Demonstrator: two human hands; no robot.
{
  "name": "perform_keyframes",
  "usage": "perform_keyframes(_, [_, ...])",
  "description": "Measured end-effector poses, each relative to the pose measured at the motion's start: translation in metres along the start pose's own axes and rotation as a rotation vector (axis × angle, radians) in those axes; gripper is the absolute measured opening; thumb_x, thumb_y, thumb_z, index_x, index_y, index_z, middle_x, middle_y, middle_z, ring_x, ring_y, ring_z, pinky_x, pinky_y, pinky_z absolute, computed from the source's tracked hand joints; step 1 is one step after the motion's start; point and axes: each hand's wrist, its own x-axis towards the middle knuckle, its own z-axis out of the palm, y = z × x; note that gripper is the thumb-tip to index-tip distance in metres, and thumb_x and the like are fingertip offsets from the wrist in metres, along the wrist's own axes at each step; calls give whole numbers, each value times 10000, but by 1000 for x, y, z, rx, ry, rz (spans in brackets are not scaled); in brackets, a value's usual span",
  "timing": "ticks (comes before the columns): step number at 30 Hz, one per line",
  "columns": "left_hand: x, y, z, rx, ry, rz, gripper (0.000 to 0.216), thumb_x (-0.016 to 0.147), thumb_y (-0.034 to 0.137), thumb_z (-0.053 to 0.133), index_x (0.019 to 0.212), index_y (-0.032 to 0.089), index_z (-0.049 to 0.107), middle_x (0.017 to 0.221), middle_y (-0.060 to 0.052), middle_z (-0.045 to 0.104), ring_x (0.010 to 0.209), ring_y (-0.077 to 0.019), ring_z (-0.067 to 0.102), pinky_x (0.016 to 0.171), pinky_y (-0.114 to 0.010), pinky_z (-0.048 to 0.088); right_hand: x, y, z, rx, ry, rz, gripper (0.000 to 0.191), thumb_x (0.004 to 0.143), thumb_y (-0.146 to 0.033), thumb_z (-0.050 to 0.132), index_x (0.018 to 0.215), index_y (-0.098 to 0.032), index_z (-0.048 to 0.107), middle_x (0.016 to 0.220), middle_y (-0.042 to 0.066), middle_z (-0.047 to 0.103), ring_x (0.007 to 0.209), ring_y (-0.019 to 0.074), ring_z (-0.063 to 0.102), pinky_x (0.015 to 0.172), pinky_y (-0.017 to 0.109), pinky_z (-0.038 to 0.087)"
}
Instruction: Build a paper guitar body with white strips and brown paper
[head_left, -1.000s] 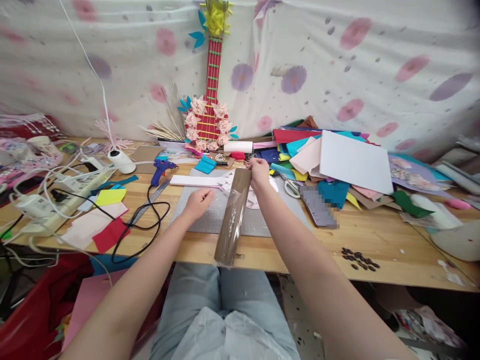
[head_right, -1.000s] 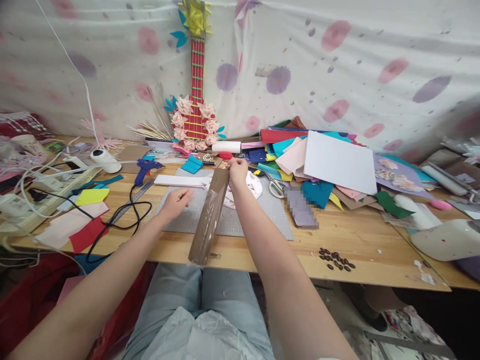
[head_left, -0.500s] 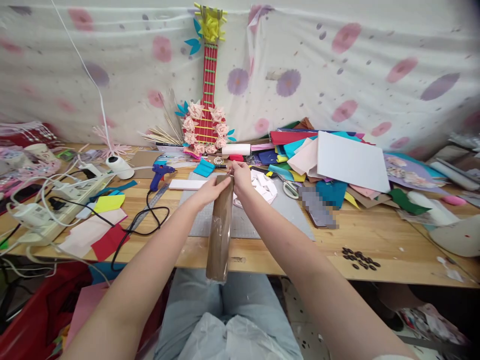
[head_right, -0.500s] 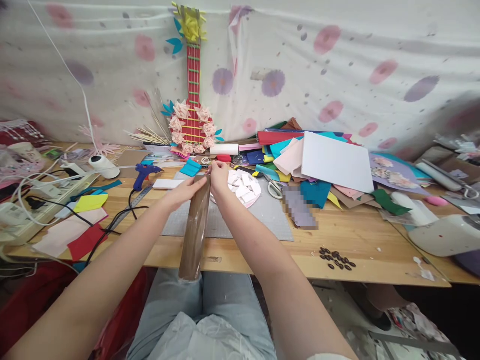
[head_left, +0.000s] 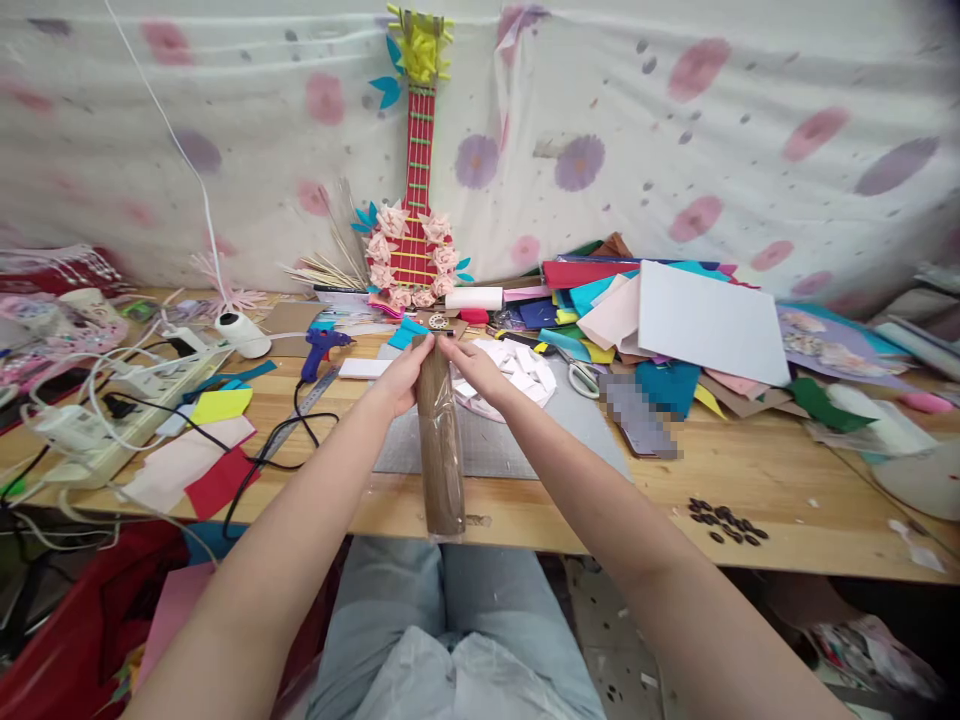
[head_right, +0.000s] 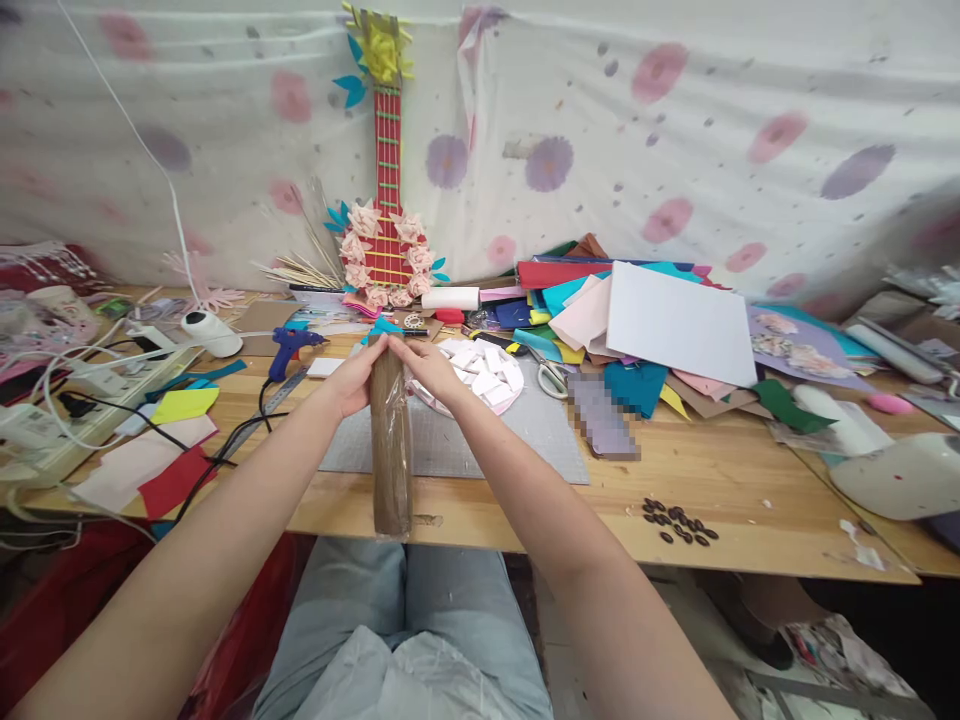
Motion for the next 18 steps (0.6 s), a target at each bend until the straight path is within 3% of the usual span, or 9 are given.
perform_keyframes(2, [0,-5,3,28,-17,-6,410,785,480,599,1064,181,577,807,-37,678,677,-150,638,621,-254,502,0,-3,-3,64,-97,-15,322,618,-458,691,755,-171,641,804,-3,639,841,163,563,774,271,412])
perform_keyframes(4, [-3,-11,3,75,-31,-11,472,762,512,609,1107,194,557,846,-40,674,678,-149,631,625,-265,496,1,-5,-8,169,-90,60,315,573,-381,720,798,-173,647,824,-2,650,830,155,566,775,273,410])
perform_keyframes(8, [-10,-22,-3,294,-111,-11,552,625,338,773,1107,196,546,899,-30,665,738,-149,618,697,-277,476,11,-3,-21,359,164,188,265,573,-299,688,808,-195,626,787,-25,640,755,127,555,700,257,420])
perform_keyframes(12, [-18,-20,-19,558,-229,-3,483,609,258,775,1045,162,591,987,-61,655,842,-175,603,731,-276,466,24,-3,-46,469,412,265,200,608,-243,656,784,-196,573,700,-41,598,666,110,541,631,247,438])
perform_keyframes(16, [-29,5,-41,678,-410,-106,497,640,202,736,1116,178,594,951,-77,656,761,-174,617,622,-260,485,28,-8,-87,575,592,233,192,650,-193,618,805,-200,505,664,-50,553,625,101,552,608,248,488])
perform_keyframes(18, [-37,24,-54,702,-372,-153,545,616,135,732,1140,171,588,886,-77,658,732,-187,631,585,-264,499,26,-10,-107,556,650,151,227,663,-196,613,836,-223,468,700,-53,558,634,102,567,586,246,501])
